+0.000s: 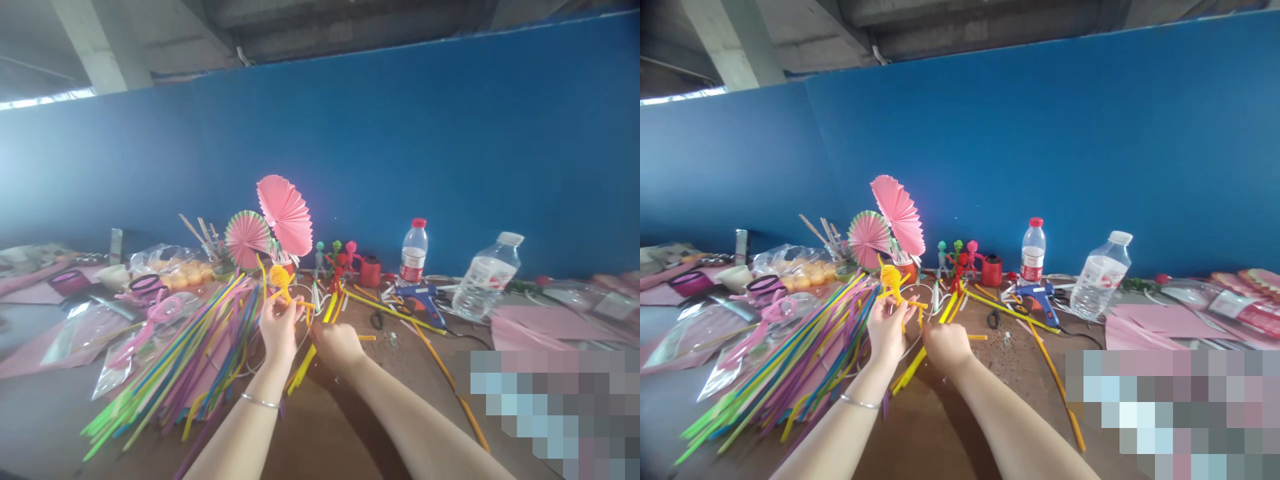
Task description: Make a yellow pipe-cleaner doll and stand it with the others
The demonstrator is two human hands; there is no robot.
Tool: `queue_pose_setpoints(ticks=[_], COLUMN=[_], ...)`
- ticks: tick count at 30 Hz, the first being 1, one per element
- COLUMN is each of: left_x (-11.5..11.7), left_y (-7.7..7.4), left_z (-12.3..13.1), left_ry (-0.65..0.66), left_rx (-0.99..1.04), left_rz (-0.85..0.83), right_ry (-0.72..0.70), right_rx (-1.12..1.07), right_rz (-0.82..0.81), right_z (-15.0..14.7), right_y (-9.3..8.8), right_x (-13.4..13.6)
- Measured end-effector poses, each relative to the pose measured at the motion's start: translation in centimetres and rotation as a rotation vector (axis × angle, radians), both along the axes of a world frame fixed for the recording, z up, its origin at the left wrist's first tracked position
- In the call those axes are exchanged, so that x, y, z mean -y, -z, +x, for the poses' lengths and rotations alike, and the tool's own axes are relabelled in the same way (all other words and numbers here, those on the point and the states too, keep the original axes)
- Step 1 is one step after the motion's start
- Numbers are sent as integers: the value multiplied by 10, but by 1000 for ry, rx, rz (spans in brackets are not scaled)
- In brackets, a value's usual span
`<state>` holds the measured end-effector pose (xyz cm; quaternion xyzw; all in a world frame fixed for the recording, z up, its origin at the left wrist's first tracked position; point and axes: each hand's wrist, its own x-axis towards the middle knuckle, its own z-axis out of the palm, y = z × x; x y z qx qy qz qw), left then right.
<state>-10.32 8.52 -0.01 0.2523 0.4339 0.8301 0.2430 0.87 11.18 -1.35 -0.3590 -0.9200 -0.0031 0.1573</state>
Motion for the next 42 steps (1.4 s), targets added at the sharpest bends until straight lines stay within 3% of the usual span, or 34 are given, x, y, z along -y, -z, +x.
queue_pose_setpoints(ticks=[4, 8, 13, 16, 20, 23, 26, 31, 35, 38, 42], left_x=[4, 4, 2, 1, -1, -2, -1, 4, 7, 6, 2], left_y=[0, 3, 8, 8, 5, 3, 0, 0, 4, 6, 6], left_z=[3, 2, 1, 0, -2, -1, 1, 3, 0, -3, -5], left_ry=[-58, -68, -56, -93, 79, 131, 88, -9, -5, 12, -60], left_rx=[-264, -447, -486, -466, -226, 0, 48, -332, -565, -625, -613], left_rz=[-94, -121, -109, -82, -48, 1, 25, -22, -89, -112, -114], right_ry=[-63, -104, 25, 147, 259, 243, 168, -24, -157, -112, 95], right_rx=[-39, -254, -508, -613, -487, -262, -117, -78, -303, -516, -674], right_rz=[41, 83, -29, -145, -226, -175, -88, -1, 54, -12, -176], right_z=[4, 8, 11, 12, 12, 8, 4, 3, 9, 13, 14], right_y=[-3, -1, 2, 3, 5, 6, 4, -1, -1, 1, 3], right_x=[2, 0, -8, -15, -22, -21, -14, -2, -2, -7, -16])
